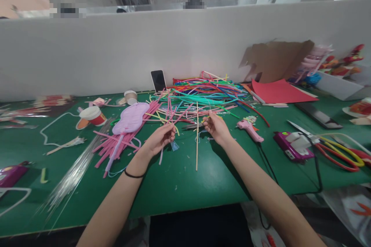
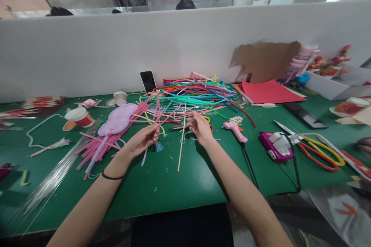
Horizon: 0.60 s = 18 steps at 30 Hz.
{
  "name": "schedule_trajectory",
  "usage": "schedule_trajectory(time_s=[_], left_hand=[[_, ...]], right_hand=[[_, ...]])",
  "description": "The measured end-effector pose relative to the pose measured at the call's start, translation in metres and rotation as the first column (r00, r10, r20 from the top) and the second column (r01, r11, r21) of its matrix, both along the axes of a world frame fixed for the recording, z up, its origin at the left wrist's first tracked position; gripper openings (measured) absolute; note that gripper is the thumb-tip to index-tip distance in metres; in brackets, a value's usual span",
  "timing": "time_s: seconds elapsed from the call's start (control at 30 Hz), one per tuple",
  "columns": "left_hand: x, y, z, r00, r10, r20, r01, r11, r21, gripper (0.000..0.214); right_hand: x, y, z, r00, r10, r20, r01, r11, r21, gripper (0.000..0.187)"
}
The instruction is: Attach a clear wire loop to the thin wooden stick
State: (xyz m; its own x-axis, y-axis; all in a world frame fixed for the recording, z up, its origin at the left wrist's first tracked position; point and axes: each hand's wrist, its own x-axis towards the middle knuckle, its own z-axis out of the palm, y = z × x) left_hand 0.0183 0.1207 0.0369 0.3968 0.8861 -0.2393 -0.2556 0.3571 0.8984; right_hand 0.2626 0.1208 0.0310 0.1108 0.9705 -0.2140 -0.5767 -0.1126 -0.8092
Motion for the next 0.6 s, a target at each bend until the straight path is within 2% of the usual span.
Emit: schedule_trajectory(time_s=[0.2, 0.33, 0.5, 0.6], left_hand=[[-0.0002, -0.0015, 0.001, 1.0, -0.01, 0.019, 0.009, 1.0, 0.017, 0.027], [-0.0021, -0.0005, -0.0008, 0.997, -0.081, 0.009, 0.081, 0.997, 0.001, 0.038], [-0.0032, 0.0008, -0.0049, 0.989, -0.12, -0.082, 0.114, 0.991, -0.071, 0.027], [-0.0039, 0.0005, -0.0062, 0.988, -0.127, -0.085, 0.12, 0.989, -0.082, 0.025]], right_hand=[[-0.0006, -0.0004, 0.003, 1.0, -0.002, -0.01, 0.002, 1.0, -0.01, 0.02], [-0.0004, -0.0011, 0.0041, 1.0, -0.004, -0.01, 0.004, 1.0, -0.009, 0.019], [-0.0014, -0.0025, 0.0066, 1.0, 0.004, 0.01, -0.005, 0.999, 0.038, 0.019], [-0.0015, -0.0009, 0.0056, 1.0, -0.015, -0.017, 0.016, 0.998, 0.056, 0.018]])
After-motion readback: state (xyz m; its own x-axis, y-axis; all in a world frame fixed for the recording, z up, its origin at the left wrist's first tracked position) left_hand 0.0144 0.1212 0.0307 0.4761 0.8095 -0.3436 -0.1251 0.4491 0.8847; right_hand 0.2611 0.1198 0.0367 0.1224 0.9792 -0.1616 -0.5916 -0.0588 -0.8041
